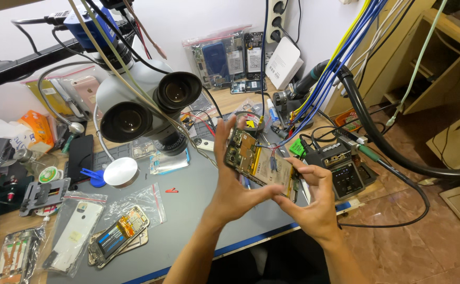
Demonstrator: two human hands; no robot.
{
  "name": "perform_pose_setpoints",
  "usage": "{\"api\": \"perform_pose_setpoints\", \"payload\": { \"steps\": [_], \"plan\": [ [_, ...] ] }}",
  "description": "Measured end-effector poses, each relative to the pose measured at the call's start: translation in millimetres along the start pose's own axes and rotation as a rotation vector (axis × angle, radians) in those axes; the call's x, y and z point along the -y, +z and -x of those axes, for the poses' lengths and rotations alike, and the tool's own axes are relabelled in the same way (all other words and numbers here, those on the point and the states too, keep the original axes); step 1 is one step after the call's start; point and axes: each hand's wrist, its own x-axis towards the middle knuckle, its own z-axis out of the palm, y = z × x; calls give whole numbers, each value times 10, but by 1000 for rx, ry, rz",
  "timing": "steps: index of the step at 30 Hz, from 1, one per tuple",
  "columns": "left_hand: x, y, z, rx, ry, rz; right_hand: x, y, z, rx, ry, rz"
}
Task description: The person handles a smartphone chassis and battery, then uses a small metal tool to pry and separate components on the phone's internal assembly. The person turns the device over and continues prying at different edges while working at a cluttered electronics workbench.
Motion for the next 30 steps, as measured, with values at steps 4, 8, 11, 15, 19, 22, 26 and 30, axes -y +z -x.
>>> {"api": "perform_pose_setpoints", "payload": {
  "steps": [4,8,11,15,19,22,26,30],
  "plan": [
    [58,-321,-187,168,321,-162,-55,-178,12,58,9,-157],
    [-24,-439,-418,373,308,-153,-46,-254,16,108,38,-251],
    [-108,-439,-486,396,328,-202,-38,-274,7,123,27,-293],
    [-209,-416,-532,434,346,-274,-69,-327,-6,134,35,-312],
    [-274,-434,-577,465,347,-314,-74,-365,-21,131,98,-355],
    [-296,-458,-593,540,274,-266,-63,-369,-58,134,99,-381],
    [-306,-469,-625,549,208,-209,-52,-369,-114,153,108,-365],
    [-294,-499,-620,530,156,-183,-104,-372,-161,163,136,-403]
  ]
}}
